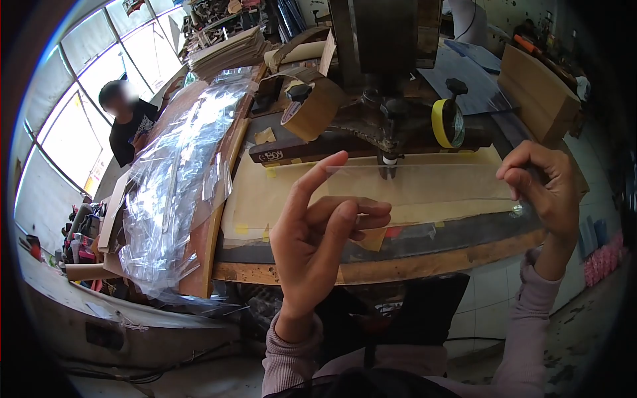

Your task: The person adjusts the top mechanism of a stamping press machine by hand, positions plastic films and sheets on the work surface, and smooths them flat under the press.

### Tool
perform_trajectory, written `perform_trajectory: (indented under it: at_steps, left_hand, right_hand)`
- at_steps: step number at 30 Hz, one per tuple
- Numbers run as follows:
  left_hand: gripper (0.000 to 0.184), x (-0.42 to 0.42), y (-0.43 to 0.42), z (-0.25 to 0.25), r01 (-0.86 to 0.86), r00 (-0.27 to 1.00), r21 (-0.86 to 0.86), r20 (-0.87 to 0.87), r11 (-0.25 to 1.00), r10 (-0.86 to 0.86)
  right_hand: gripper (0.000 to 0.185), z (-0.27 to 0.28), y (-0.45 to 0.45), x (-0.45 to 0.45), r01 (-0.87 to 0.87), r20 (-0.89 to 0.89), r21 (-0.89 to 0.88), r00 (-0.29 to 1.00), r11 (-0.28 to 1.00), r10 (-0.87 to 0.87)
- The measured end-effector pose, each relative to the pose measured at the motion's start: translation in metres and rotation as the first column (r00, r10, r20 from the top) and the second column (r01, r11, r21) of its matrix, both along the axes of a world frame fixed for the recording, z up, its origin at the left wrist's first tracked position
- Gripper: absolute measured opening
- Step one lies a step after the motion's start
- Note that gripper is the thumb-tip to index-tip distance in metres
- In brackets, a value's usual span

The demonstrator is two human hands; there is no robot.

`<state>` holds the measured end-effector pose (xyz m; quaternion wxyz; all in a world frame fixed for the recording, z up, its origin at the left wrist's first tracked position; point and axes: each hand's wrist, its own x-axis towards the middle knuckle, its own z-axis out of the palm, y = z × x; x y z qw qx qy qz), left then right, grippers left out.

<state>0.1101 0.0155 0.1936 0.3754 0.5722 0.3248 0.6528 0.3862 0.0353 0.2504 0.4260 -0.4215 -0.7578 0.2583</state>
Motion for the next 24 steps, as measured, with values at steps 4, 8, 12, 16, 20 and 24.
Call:
perform_trajectory:
  at_steps: [4, 8, 12, 16, 20, 24]
  left_hand:
    - [0.051, 0.001, -0.002, -0.003, -0.084, 0.996, 0.052, -0.010, 0.995, 0.084]
    - [0.052, -0.011, -0.003, -0.011, 0.043, 0.999, 0.085, -0.019, 0.995, -0.041]
    - [0.057, -0.012, -0.004, -0.014, 0.071, 0.997, 0.079, 0.020, 0.994, -0.073]
    - [0.061, -0.012, -0.008, -0.013, 0.091, 0.995, 0.083, 0.027, 0.992, -0.094]
    - [0.063, -0.010, -0.012, -0.011, 0.104, 0.994, 0.050, 0.024, 0.993, -0.106]
    - [0.061, -0.011, -0.011, -0.012, 0.102, 0.994, 0.049, 0.034, 0.994, -0.104]
  right_hand:
    - [0.021, 0.001, -0.002, -0.001, -0.007, 0.007, -0.006, 1.000, 1.000, 0.007]
    - [0.020, -0.001, -0.001, -0.002, -0.041, 0.018, 0.005, 0.999, 0.999, 0.041]
    - [0.019, -0.003, 0.000, -0.004, -0.040, 0.022, -0.013, 0.999, 0.999, 0.040]
    - [0.022, -0.010, 0.005, -0.004, -0.044, 0.020, -0.018, 0.999, 0.999, 0.045]
    - [0.028, -0.016, 0.008, -0.003, -0.039, 0.019, -0.011, 0.999, 0.999, 0.040]
    - [0.018, -0.009, 0.003, -0.005, -0.023, 0.018, -0.099, 1.000, 0.995, 0.025]
